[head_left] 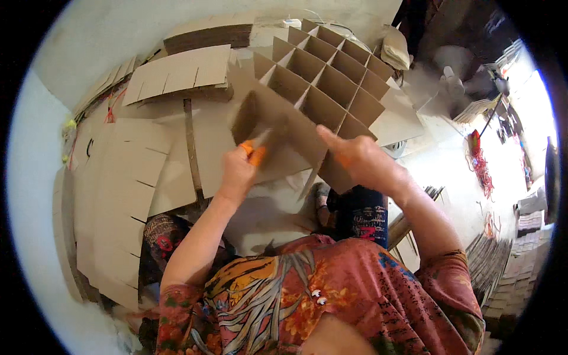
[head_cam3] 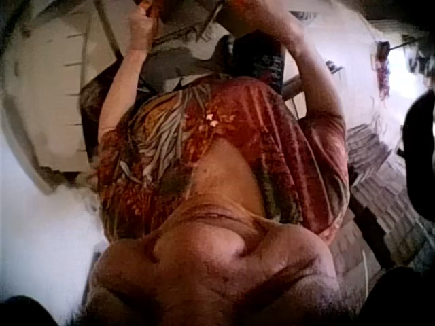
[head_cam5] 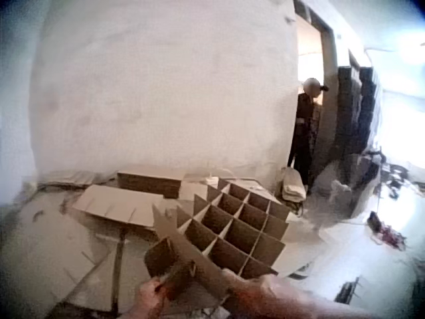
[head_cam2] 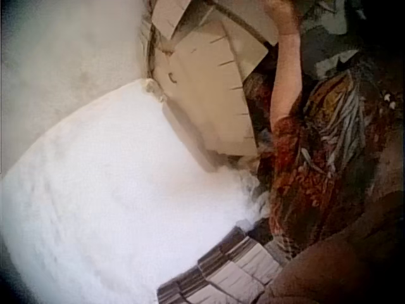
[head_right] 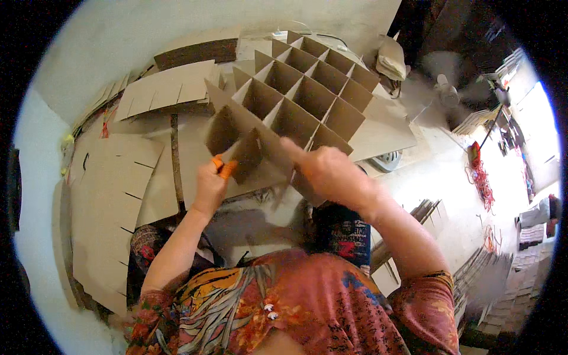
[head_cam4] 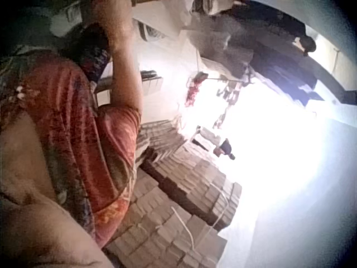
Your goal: The person sits on the floor and folds pre-cut cardboard sheets into multi-compartment dividers. They repeatedly pick up flat sheets, fold along scored lines, and place the finished dividers into a growing stack. Other workers are visible in the background moving materials.
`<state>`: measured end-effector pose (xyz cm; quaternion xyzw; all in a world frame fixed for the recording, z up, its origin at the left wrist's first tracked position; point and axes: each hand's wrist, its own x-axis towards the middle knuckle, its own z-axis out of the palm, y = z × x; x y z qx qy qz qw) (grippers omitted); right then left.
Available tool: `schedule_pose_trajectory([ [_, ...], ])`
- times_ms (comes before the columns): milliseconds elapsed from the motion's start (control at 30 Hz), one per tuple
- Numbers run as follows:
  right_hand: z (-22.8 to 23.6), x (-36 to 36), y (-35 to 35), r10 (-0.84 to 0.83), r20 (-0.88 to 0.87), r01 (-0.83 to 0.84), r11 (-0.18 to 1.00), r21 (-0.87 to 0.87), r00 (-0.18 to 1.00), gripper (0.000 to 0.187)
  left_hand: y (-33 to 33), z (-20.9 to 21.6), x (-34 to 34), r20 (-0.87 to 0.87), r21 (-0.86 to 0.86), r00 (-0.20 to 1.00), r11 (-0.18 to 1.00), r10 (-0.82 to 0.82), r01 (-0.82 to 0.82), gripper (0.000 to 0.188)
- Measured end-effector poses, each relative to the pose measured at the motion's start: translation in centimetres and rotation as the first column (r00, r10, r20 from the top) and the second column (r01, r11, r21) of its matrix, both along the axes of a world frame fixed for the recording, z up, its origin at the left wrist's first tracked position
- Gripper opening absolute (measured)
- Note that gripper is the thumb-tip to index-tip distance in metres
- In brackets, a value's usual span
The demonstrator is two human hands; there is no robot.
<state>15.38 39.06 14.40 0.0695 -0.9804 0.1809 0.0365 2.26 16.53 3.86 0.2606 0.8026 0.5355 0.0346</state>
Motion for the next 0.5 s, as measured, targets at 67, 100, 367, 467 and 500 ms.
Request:
schedule_pose_trajectory([
  [67, -1.1, -0.2, -0.8, -0.016, 0.1, 0.003, 0.992, 0.126, 0.995, 0.065, 0.3, -0.3, 0.4, -0.06, 0.077, 0.996, 0.995, -0.059, 0.064, 0.02],
  [100, -1.7, -0.4, -1.0, -0.055, 0.135, 0.035, 0.989, 0.145, 0.989, 0.067, 0.4, -0.5, 0.5, -0.095, 0.115, 0.992, 0.989, -0.086, 0.097, 0.021],
  [367, 0.8, -0.5, 4.3, -0.378, -0.477, 0.397, 0.915, -0.066, 0.794, 0.061, -1.1, 0.6, -2.1, -0.209, 0.3, 0.942, 0.934, 0.263, -0.195, 0.043],
  [467, -3.6, -2.8, 9.7, -0.732, -0.285, 0.708, 0.677, -0.199, 0.619, 0.077, 1.3, 1.2, -0.2, -0.254, 0.256, 0.938, 0.952, 0.236, -0.17, 0.048],
  [500, -2.6, -3.6, 9.8, -0.678, 0.072, 0.633, 0.636, -0.441, 0.731, 0.08, 1.4, 1.0, 0.6, -0.195, 0.213, 0.971, 0.972, 0.14, -0.098, 0.049],
])
